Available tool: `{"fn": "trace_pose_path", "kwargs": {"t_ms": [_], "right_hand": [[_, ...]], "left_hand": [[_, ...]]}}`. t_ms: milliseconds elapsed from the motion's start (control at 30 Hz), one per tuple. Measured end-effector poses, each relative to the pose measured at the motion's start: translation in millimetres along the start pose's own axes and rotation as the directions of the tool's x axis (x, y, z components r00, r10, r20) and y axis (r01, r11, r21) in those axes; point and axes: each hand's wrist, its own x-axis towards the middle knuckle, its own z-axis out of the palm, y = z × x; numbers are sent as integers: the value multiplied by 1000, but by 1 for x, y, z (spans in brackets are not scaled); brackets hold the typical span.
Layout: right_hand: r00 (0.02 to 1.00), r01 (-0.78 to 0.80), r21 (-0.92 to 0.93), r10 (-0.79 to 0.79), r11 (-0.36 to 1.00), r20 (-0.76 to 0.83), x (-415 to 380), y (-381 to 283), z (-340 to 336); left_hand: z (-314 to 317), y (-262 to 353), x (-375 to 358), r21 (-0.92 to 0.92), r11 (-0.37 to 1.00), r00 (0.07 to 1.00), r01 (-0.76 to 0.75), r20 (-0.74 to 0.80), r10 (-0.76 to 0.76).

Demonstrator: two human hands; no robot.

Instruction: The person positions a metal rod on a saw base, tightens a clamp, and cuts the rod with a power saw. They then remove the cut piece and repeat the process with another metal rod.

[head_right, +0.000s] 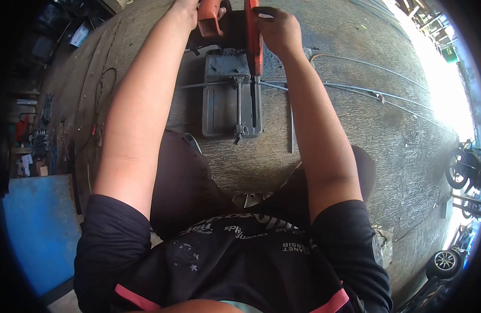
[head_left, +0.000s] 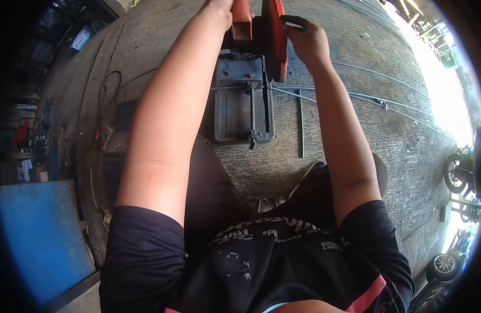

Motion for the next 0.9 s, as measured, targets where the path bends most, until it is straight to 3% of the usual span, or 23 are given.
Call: {"fn": "trace_pose_path", "kwargs": {"t_ms": [100,267,300,333,367,400,467,533,600,667,700,733,767,800,867,900], "right_hand": [[1000,-10,71,10,997,-5,-2,-6,1],[997,51,-9,-51,999,-51,2,-4,3],[996,48,8,-47,999,-79,1,-7,3],[993,48,25,-45,999,-107,0,-11,2],[993,52,28,-49,998,-111,-1,-16,0],[988,82,79,-71,994,-136,-2,-23,-4],[982,110,124,-88,986,-168,-5,-35,-17],[981,98,275,-46,956,-188,-12,-54,-39],[956,235,395,-136,888,-261,-16,-65,-64],[930,303,327,-202,895,-309,-10,-42,-73],[946,219,195,-159,956,-281,-17,-40,-84],[946,214,181,-157,960,-284,-11,-20,-90],[980,161,208,-131,965,-151,1,16,-90],[995,101,228,-100,969,-15,7,48,-87],[995,-13,104,3,994,100,-2,105,-78],[970,153,-146,-120,977,212,-14,120,-83]], "left_hand": [[7,-2,-12,28,998,989,-53,-137,57],[4,-9,-23,303,936,979,-181,-36,201],[8,-10,-24,660,725,890,-195,-192,414],[14,-10,-26,906,416,729,-76,-235,644],[44,6,-75,912,408,760,36,-290,581],[61,5,-109,953,301,695,-31,-196,692],[67,-4,-89,957,117,513,-267,38,858],[88,-8,-99,820,60,414,-569,223,883],[116,-30,-104,717,68,369,-693,272,889],[139,-49,-105,655,133,356,-744,220,908],[149,-57,-105,587,241,418,-773,186,889],[158,-66,-105,510,348,483,-787,156,862],[165,-78,-102,498,358,489,-790,158,858],[170,-94,-97,546,459,610,-701,126,782],[183,-128,-84,626,608,804,-487,50,593],[188,-153,-77,624,678,858,-388,-25,513]]}}
